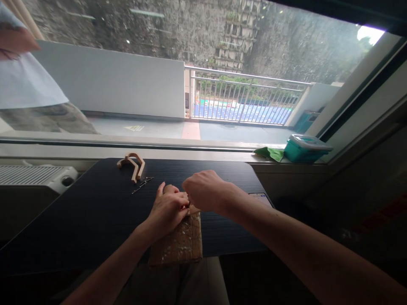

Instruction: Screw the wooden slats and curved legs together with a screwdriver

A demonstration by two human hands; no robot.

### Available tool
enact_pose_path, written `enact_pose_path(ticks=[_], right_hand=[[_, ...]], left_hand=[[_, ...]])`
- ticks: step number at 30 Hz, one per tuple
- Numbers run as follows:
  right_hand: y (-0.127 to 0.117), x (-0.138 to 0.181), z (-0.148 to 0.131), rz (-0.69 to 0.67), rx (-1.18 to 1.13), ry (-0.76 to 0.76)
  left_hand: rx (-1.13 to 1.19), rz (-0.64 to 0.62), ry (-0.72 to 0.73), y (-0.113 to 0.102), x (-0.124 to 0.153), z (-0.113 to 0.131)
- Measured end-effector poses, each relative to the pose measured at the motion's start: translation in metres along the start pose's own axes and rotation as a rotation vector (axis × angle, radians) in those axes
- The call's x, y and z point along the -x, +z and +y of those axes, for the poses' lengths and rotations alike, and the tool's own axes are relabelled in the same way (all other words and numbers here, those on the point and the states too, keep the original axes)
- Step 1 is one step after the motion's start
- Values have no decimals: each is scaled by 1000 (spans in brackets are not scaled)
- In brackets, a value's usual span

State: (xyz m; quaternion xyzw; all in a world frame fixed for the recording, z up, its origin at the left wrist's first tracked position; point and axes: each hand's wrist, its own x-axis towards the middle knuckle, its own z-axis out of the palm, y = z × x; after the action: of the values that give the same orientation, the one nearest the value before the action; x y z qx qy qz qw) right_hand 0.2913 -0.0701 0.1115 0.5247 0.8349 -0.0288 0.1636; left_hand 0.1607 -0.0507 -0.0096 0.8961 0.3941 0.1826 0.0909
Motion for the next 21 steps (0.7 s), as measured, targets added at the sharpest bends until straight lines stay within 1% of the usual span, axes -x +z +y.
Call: enact_pose_path(ticks=[5,12,17,21], right_hand=[[1,-2,-2,15,10,45],[-3,1,0,-8,29,-12],[-2,-2,-6,-6,35,33],[-1,-3,-4,14,30,66]], left_hand=[[4,0,-2,-2,1,1],[-11,-9,-4,0,-1,0],[-1,20,10,3,0,0],[8,25,8,2,0,0]])
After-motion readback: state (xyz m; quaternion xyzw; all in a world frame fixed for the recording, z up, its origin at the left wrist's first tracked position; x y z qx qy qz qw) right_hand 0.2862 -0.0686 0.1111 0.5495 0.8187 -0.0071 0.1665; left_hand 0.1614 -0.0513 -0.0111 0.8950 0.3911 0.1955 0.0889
